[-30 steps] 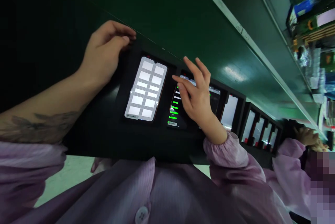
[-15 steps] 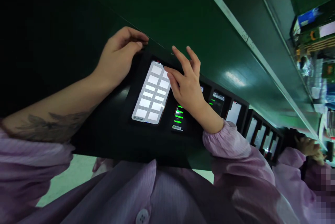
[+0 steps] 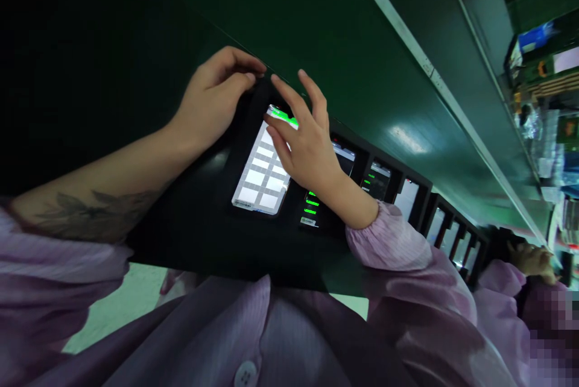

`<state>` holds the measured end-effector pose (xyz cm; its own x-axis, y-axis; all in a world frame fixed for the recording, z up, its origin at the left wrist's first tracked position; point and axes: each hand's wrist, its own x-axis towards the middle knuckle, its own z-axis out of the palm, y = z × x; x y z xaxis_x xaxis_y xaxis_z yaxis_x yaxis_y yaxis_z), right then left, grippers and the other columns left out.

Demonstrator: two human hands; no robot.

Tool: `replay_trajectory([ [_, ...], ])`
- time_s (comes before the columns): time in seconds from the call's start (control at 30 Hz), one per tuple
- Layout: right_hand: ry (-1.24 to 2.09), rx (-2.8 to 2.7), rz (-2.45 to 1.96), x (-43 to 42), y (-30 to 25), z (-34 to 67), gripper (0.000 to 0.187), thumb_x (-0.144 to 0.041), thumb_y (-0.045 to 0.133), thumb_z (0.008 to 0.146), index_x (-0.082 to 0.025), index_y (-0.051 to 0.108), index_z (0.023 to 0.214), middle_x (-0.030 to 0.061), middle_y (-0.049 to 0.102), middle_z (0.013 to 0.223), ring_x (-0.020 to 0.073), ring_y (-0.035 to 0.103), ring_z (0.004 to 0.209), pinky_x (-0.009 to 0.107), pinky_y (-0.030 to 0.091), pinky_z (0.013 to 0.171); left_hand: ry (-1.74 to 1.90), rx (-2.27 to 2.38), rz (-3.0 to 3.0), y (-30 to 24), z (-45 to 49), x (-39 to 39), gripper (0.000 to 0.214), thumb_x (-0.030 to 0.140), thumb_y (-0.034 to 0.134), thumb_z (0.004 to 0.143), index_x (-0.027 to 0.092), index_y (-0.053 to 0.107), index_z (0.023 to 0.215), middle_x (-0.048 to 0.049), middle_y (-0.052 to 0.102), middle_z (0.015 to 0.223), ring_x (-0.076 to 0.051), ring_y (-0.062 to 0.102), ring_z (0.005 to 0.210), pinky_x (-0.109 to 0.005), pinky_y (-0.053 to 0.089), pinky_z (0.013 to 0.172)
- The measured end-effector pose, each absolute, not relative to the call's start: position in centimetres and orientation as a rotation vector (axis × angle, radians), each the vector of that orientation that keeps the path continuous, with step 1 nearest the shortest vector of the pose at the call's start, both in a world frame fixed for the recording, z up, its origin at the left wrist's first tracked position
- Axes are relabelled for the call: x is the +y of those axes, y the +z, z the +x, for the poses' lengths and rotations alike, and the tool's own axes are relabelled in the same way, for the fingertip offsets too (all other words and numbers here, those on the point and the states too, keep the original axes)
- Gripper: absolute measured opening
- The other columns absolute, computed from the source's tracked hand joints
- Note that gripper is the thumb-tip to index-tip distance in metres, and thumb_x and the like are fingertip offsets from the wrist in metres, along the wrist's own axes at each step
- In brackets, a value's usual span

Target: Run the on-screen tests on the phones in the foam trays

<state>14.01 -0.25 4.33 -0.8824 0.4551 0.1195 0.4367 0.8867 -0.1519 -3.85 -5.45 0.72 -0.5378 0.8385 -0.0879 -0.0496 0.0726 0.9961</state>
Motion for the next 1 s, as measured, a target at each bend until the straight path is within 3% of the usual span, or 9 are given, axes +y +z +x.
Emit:
replay_trajectory([
  [0.17, 0.303, -2.909, -0.556, -2.3, 4.5, 15.0, 0.035, -0.033, 0.042, 0.113, -0.022, 0.074, 0.119, 0.0106, 0.054, 0.166, 0.035, 0.034, 0.166, 0.063, 0.035, 0.135, 1.548, 1.587, 0.866, 0.1, -4.2, -5.4, 0.029, -0.001, 0.055, 0.09, 0.015, 0.074, 0.103, 0.0004, 0.076, 0.105, -0.013, 0.071, 0.106, -0.027, 0.056, 0.106],
  [0.5, 0.545, -2.986, -0.351, -7.3, 5.4, 16.9, 0.03, -0.027, 0.047, 0.11, -0.015, 0.071, 0.122, 0.0147, 0.049, 0.17, 0.0354, 0.027, 0.169, 0.059, 0.035, 0.137, 1.524, 1.613, 0.884, 0.1, -4.2, -5.2, 0.03, -0.002, 0.052, 0.093, 0.013, 0.073, 0.107, -0.0003, 0.074, 0.104, -0.012, 0.07, 0.103, -0.034, 0.055, 0.11],
  [0.73, 0.587, -3.023, -0.317, -8.9, 5.4, 17.6, 0.027, -0.028, 0.051, 0.108, -0.02, 0.072, 0.123, 0.0103, 0.049, 0.171, 0.0321, 0.024, 0.17, 0.059, 0.038, 0.135, 1.551, 1.627, 0.776, 0.9, -3.8, -5.2, 0.031, -0.006, 0.051, 0.094, 0.013, 0.075, 0.101, 0.0004, 0.075, 0.098, -0.009, 0.069, 0.095, -0.024, 0.055, 0.094],
  [1.0, 0.443, -2.965, -0.26, -9.3, 5.5, 17.9, 0.029, -0.028, 0.051, 0.109, -0.016, 0.073, 0.122, 0.0146, 0.058, 0.163, 0.0348, 0.04, 0.163, 0.055, 0.044, 0.132, 1.593, 1.582, 0.765, 0.7, -3.8, -5.3, 0.031, -0.006, 0.053, 0.093, 0.015, 0.075, 0.097, 0.0002, 0.074, 0.097, -0.01, 0.068, 0.093, -0.025, 0.056, 0.092],
])
